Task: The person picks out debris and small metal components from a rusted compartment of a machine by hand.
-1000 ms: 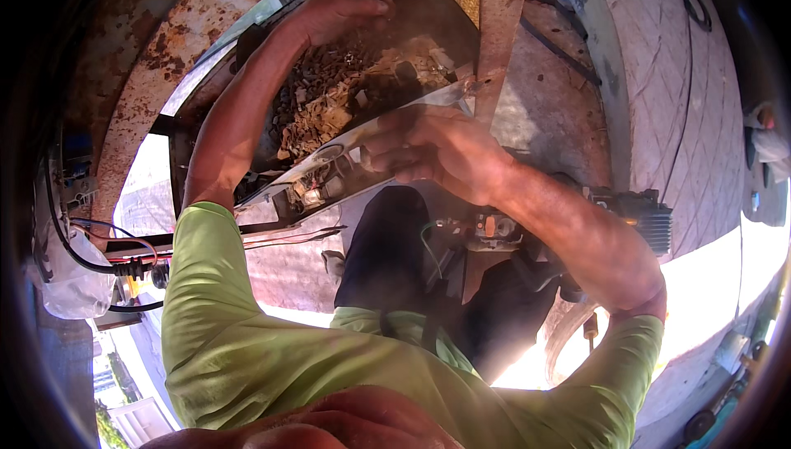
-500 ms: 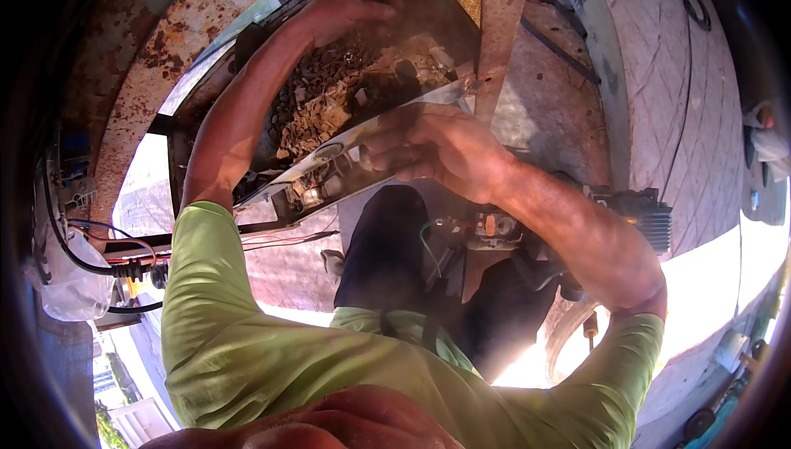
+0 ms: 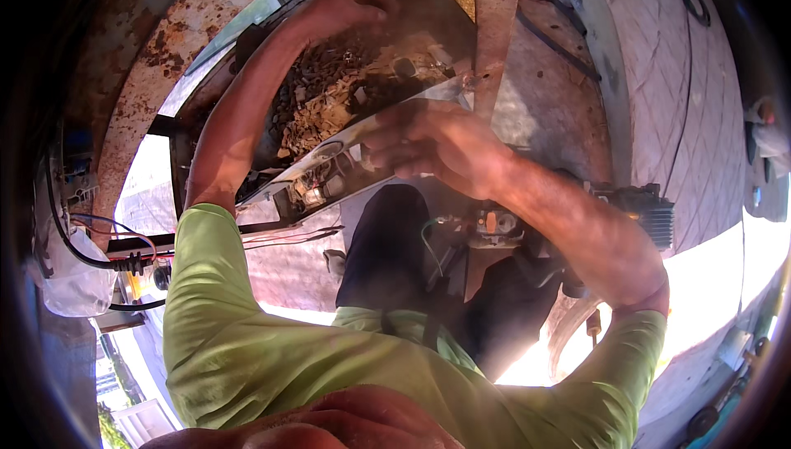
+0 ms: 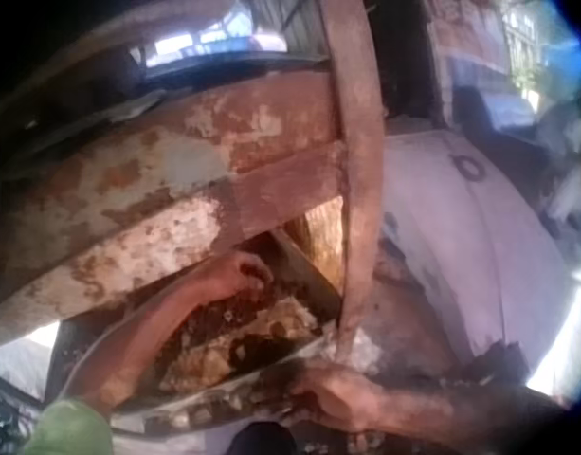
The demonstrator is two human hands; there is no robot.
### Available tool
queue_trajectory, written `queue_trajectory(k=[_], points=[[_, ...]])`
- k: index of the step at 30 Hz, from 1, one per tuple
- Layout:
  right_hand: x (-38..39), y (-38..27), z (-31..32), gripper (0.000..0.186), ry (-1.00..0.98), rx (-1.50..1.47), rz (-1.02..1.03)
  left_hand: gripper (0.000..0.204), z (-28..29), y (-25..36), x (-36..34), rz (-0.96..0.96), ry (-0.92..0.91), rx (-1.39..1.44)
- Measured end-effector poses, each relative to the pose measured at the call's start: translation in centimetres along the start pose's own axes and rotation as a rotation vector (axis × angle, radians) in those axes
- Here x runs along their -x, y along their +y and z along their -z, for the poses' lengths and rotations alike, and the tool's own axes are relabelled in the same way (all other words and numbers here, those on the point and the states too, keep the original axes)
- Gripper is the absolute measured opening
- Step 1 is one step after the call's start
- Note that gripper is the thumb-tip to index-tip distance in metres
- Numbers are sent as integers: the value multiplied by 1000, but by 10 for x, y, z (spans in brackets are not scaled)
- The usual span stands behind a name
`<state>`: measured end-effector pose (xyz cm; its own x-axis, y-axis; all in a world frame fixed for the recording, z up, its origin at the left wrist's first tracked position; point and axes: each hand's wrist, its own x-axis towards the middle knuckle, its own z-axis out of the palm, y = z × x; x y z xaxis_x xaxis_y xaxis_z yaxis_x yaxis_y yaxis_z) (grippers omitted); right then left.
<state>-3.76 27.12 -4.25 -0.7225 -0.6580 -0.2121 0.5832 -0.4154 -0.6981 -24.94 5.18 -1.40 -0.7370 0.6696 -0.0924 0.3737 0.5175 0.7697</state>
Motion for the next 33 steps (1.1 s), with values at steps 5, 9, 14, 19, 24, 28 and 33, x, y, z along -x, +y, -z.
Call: queue_trajectory(k=[5,9,14,19,24,28,33], points=[[1,0,4,41,-5,-56,28,21,-5,21,8,-68,-49,95],[-4,-3,2,52,0,-147,33,20,-14,49,24,-131,-170,147],[-7,-1,8,70,-27,-224,50,15,-40,81,46,-204,-416,194],[-6,-6,5,76,-31,-230,41,15,-44,92,48,-241,-473,87],[-4,-10,-1,78,-29,-215,31,13,-46,95,50,-288,-466,42],[-5,-9,1,79,-49,-210,31,13,-46,99,50,-317,-484,4],[-5,-10,-2,83,-11,-174,13,13,-45,95,49,-371,-457,-86]])
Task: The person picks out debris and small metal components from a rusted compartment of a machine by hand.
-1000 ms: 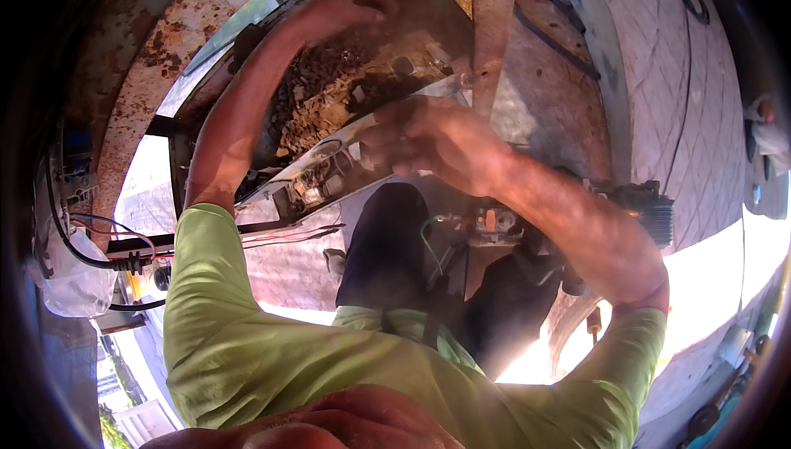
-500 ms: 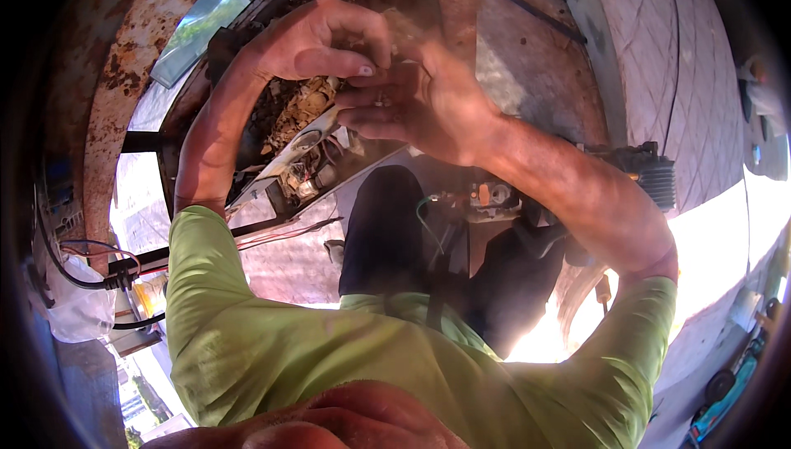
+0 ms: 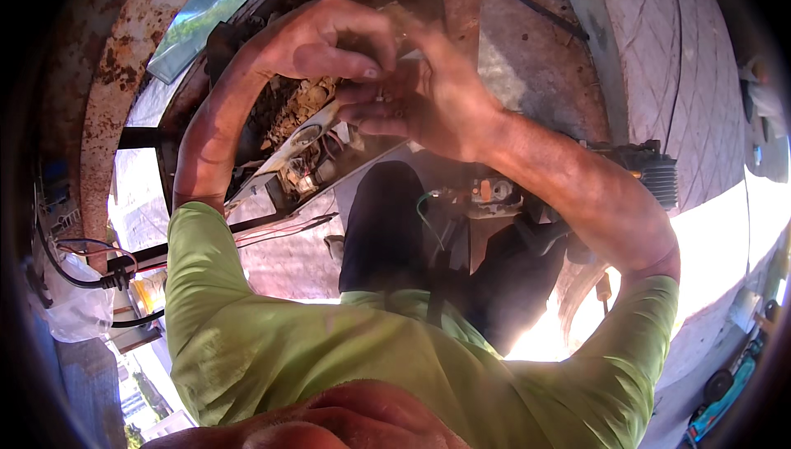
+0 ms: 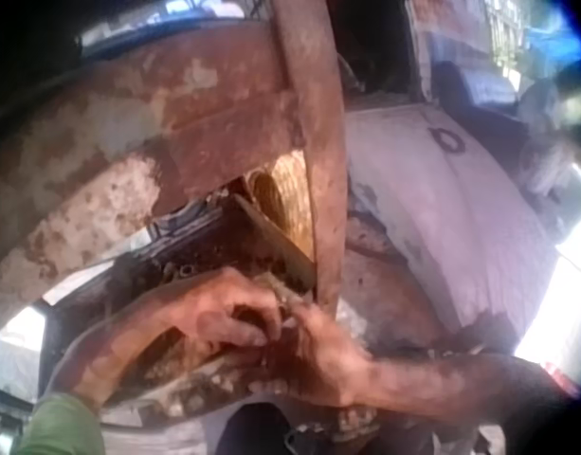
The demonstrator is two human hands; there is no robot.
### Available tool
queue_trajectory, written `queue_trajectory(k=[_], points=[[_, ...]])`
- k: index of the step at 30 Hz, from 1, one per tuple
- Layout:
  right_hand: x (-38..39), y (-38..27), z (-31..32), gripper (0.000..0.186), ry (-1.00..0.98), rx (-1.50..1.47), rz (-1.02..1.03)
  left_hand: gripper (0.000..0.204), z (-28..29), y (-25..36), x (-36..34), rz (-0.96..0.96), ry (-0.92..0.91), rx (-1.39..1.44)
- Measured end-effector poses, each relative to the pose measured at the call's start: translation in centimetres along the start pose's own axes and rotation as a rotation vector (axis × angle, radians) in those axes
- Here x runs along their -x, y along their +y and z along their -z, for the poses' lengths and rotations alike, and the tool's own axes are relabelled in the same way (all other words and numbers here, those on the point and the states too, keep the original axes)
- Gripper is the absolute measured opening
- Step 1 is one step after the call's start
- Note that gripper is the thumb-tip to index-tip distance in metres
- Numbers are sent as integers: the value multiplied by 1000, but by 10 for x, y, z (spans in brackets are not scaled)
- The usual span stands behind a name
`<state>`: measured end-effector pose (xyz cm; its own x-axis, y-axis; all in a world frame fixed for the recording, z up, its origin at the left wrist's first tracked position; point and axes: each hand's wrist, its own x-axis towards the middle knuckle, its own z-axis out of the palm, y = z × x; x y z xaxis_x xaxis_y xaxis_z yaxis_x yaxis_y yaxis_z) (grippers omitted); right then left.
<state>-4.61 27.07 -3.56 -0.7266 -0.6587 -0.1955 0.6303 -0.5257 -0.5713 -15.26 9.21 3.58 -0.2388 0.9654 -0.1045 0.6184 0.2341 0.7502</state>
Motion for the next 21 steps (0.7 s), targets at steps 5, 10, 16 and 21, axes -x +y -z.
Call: queue_trajectory(k=[5,10,16,21], points=[[1,-1,-1,87,45,-6,-10,21,3,-13,-1,-36,65,-42],[1,1,1,86,38,-28,9,17,3,-19,3,25,149,-57],[-1,4,1,82,38,-59,15,16,15,-41,8,213,405,-297],[-1,5,2,93,10,-32,32,16,49,-76,18,509,730,-405]])
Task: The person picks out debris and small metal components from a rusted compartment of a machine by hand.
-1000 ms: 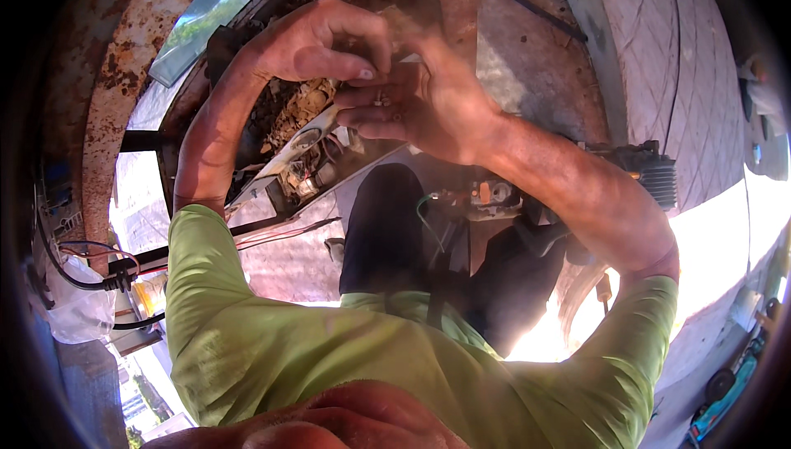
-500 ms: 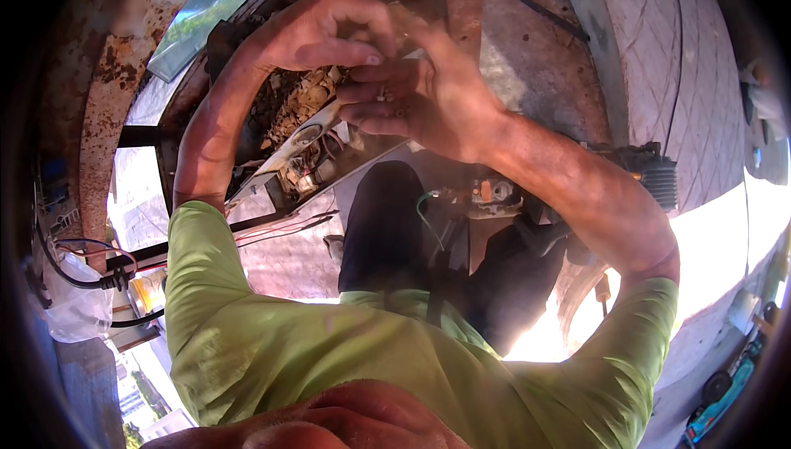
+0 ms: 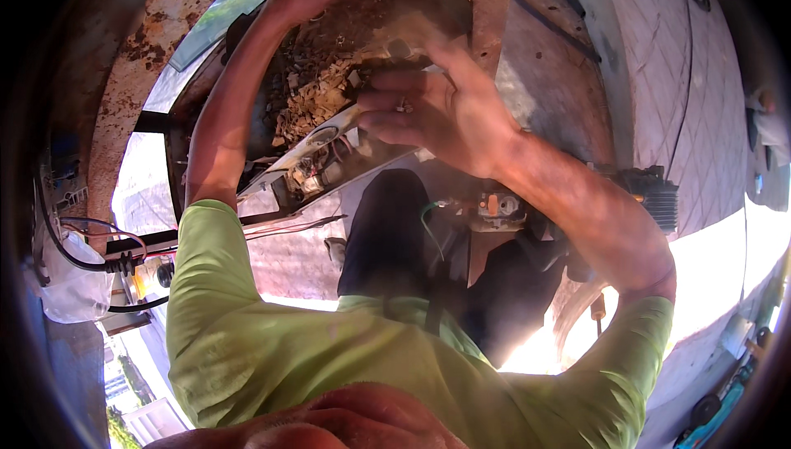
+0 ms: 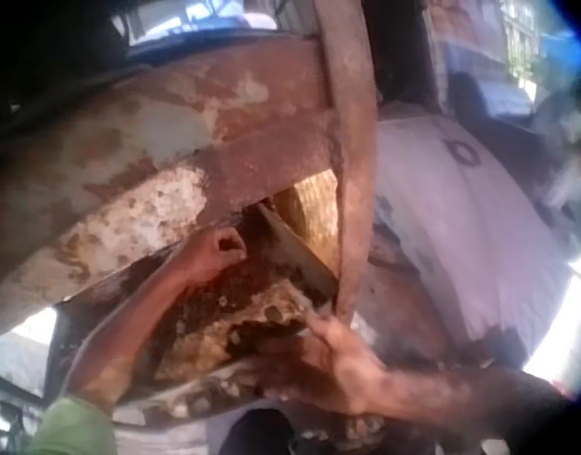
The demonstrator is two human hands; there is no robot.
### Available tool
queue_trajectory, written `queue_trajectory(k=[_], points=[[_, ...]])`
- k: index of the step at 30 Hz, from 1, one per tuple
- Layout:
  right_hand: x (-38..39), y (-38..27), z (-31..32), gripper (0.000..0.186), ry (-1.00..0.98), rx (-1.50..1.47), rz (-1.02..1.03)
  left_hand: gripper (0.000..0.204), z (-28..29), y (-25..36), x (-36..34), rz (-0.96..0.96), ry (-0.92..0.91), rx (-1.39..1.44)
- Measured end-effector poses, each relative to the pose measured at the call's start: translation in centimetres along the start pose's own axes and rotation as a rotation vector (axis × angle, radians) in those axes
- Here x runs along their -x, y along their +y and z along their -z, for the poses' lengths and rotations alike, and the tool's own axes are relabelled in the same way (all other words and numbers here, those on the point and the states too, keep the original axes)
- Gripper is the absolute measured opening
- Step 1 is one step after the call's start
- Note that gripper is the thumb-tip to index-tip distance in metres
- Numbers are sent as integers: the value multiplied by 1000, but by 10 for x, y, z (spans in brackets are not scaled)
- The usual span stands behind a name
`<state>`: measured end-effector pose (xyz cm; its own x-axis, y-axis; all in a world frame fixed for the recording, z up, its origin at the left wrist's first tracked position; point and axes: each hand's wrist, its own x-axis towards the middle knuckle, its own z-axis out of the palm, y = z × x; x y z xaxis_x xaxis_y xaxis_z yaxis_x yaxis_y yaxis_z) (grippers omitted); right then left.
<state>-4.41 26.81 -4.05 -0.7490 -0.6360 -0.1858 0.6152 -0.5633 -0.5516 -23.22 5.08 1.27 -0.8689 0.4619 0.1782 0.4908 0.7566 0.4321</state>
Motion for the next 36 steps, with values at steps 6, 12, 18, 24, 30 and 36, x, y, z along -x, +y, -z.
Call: queue_trajectory(k=[6,12,18,24,30,36], points=[[3,-1,-1,82,23,34,-15,20,-22,-40,-3,-89,1,-123],[2,-1,-1,81,13,51,-27,22,-42,-59,-15,-213,-51,-218],[2,-1,-1,81,21,75,-32,22,-50,-68,-19,-264,-89,-386],[2,-1,-1,81,20,81,-34,26,-37,-55,-17,-68,-188,-564],[2,-1,-2,82,39,100,-33,27,-33,-51,-15,-8,-191,-582],[1,0,-1,82,41,108,-32,24,-39,-56,-19,-186,-55,-412]])
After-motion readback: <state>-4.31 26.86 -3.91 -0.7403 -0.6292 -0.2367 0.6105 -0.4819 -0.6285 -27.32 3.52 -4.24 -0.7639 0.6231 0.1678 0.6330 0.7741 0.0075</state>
